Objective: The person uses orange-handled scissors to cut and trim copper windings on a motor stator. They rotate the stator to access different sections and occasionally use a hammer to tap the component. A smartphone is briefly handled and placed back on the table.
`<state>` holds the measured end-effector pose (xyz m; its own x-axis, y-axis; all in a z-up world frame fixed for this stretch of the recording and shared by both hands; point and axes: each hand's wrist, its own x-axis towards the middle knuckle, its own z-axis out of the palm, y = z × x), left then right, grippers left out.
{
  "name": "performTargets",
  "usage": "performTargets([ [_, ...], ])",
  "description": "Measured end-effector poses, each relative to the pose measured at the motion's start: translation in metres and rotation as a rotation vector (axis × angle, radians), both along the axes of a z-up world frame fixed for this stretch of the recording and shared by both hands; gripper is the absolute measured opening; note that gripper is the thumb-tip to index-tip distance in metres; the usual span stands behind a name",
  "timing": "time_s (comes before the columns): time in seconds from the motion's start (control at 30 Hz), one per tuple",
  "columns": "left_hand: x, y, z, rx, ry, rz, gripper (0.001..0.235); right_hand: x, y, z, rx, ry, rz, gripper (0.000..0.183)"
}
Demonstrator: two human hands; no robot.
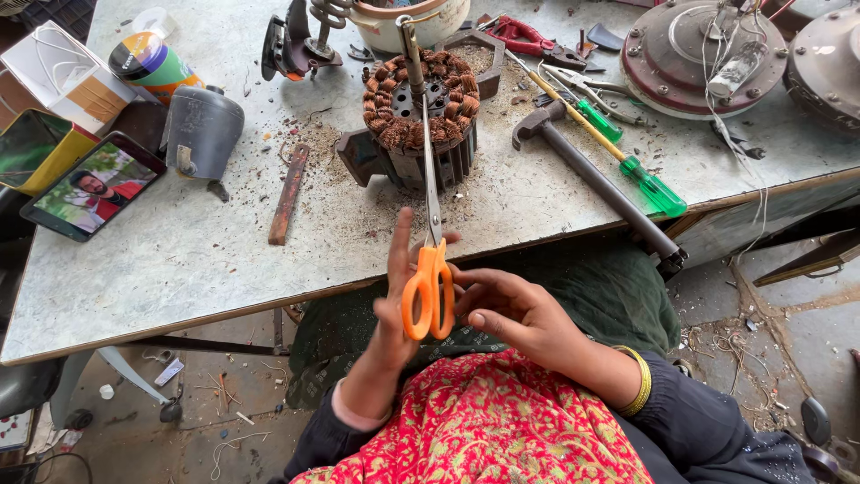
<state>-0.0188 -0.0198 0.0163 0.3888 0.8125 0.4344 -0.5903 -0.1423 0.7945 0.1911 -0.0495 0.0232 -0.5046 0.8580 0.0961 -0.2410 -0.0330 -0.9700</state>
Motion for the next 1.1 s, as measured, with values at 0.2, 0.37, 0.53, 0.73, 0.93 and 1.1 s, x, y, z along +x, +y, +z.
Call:
performTargets([
  [0.2, -0.022, -0.030, 0.039, 0.056, 0.447, 0.032, 0.095, 0.000, -0.003, 0.002, -0.006, -0.067, -0.001, 0.051],
  [0.37, -0.046, -0.030, 0.050, -0.097, 0.363, 0.173, 0.072, 0.003, -0.004, -0.002, 0.134, -0.239, -0.030, 0.046],
  [0.53, -0.069, -0.025, 0.056, -0.308, -0.029, 0.239, 0.063, 0.007, -0.005, -0.004, 0.159, -0.312, -0.046, 0.047],
  [0.73, -0.066, -0.020, 0.055, -0.368, -0.410, 0.012, 0.053, 0.010, -0.005, -0.009, 0.047, -0.228, -0.052, 0.045],
  [0.93, -0.051, -0.022, 0.048, -0.297, -0.458, -0.033, 0.043, 0.012, -0.004, -0.016, 0.048, -0.186, -0.046, 0.042],
  [1.1, -0.014, -0.037, 0.036, 0.055, 0.215, 0.262, 0.054, 0.012, -0.003, -0.021, 0.034, -0.154, -0.082, 0.041],
])
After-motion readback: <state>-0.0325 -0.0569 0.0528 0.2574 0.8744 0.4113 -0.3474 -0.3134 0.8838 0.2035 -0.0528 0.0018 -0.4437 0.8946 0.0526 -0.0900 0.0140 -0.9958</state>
